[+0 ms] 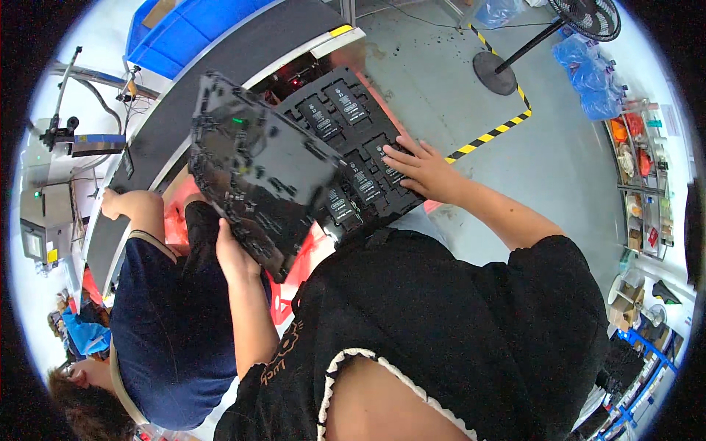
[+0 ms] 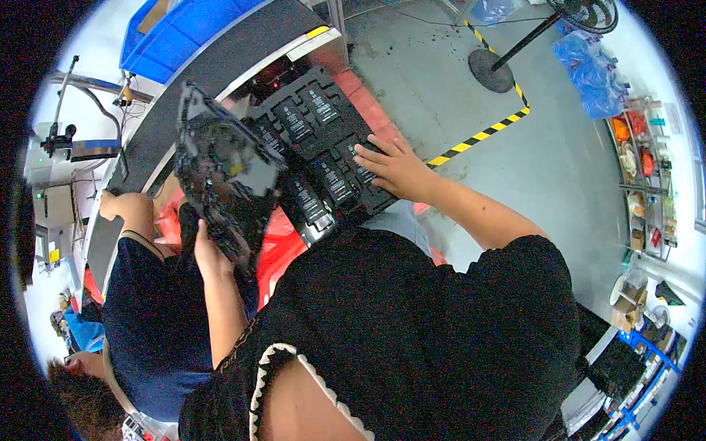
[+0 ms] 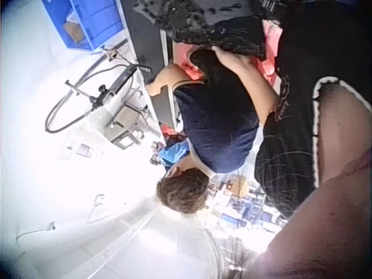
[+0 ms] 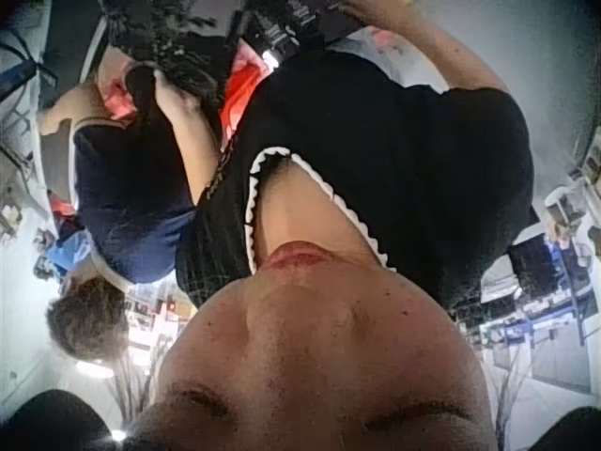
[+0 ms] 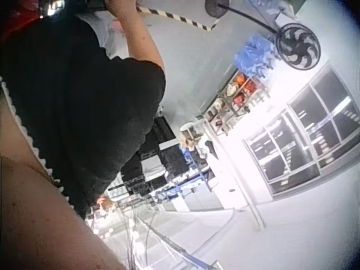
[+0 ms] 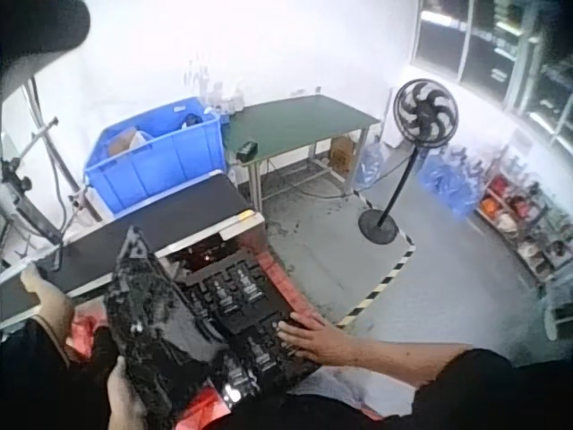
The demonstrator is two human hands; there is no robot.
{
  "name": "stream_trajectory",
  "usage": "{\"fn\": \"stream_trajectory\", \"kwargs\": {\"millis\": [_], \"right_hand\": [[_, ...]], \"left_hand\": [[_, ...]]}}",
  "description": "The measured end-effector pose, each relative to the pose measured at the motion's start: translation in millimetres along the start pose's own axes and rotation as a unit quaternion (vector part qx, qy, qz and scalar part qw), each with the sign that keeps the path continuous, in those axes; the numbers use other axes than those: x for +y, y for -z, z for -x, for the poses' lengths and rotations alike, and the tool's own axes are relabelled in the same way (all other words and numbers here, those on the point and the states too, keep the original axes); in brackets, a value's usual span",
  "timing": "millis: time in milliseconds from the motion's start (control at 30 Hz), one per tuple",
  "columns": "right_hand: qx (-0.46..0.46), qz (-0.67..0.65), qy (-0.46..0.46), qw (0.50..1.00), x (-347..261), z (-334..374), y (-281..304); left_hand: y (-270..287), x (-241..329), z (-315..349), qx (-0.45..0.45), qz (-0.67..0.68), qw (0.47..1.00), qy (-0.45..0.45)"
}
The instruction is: The person repeatedly picks up black battery packs from a red plastic sheet on a table, places them onto a conveyor belt, and then removes them from the belt to place them back on the sheet. This cycle is repeated continuously for the duration of the clip.
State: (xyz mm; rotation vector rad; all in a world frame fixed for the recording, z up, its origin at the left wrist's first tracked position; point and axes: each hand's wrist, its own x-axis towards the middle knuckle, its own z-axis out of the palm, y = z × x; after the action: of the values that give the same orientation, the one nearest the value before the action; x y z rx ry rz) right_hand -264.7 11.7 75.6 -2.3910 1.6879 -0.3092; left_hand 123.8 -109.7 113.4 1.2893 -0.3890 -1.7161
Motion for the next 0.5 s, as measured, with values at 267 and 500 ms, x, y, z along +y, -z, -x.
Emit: {"fn": "stream_trajectory", "kwargs": {"millis": [267, 500], "right_hand": [[0.230, -0.538, -0.344, 0.734, -14.7, -56.4, 21.5], [0.208, -0.317, -0.326, 0.866, 13.6, -60.5, -48.0]], "left_hand": [[-32.1, -85.5, -27.1, 0.003, -0.445, 0.850, -0.281], [-49.4, -127.2, -44.9, -0.057, -0.425, 0.861, -0.273]]}}
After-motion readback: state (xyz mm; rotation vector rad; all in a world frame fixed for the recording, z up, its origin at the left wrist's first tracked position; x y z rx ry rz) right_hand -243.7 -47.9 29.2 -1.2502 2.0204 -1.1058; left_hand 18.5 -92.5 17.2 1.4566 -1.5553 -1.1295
